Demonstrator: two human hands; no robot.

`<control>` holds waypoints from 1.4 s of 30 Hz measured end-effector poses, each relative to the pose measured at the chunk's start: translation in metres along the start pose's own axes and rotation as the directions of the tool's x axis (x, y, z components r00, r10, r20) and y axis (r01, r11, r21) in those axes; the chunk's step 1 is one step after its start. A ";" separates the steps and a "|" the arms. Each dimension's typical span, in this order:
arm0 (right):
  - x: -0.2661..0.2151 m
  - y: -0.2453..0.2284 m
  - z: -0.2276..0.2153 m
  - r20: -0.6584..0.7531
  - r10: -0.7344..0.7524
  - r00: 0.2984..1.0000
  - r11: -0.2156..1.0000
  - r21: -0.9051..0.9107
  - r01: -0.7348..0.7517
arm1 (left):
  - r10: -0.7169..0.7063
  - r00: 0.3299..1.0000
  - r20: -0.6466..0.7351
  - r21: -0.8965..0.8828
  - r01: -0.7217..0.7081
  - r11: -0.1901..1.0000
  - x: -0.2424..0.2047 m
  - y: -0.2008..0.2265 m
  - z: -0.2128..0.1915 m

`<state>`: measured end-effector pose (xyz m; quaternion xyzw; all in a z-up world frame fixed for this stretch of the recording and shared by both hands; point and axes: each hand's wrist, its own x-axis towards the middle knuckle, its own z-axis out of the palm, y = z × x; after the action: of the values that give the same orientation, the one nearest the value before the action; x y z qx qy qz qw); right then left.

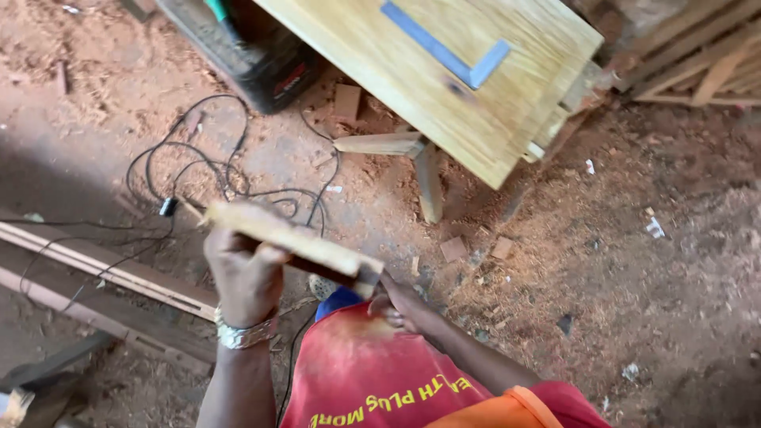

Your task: Marking measurements on a wooden board and using a router to shape the edges.

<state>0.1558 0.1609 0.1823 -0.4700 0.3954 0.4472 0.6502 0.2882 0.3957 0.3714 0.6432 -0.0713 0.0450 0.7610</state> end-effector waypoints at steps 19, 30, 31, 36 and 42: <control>-0.130 -0.059 -0.142 -0.053 -0.735 0.676 0.627 -0.434 0.647 | 0.082 0.872 0.483 0.384 -0.295 0.875 0.109 0.073 0.281; -0.081 -0.219 -0.122 0.314 -0.770 0.556 0.150 -0.758 0.635 | 0.443 0.888 -0.122 0.431 -0.355 0.830 0.096 -0.057 0.045; -0.085 -0.237 -0.113 0.342 -0.754 0.560 0.134 -0.755 0.642 | 0.447 0.882 -0.146 0.449 -0.344 0.825 0.074 -0.105 0.040; -0.055 -0.310 -0.080 0.424 -0.630 0.650 0.085 -0.795 0.601 | -0.555 0.772 -0.309 -0.474 0.381 0.794 -0.020 -0.303 0.073; -0.019 -0.381 -0.077 0.465 -0.670 0.579 0.333 -0.509 0.794 | -0.291 0.778 -0.557 -0.050 0.318 0.947 0.012 -0.377 0.018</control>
<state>0.5059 0.0219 0.2796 -0.7561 -0.1082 0.2533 0.5936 0.3597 0.3141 0.0099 0.6224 0.2592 0.1087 0.7304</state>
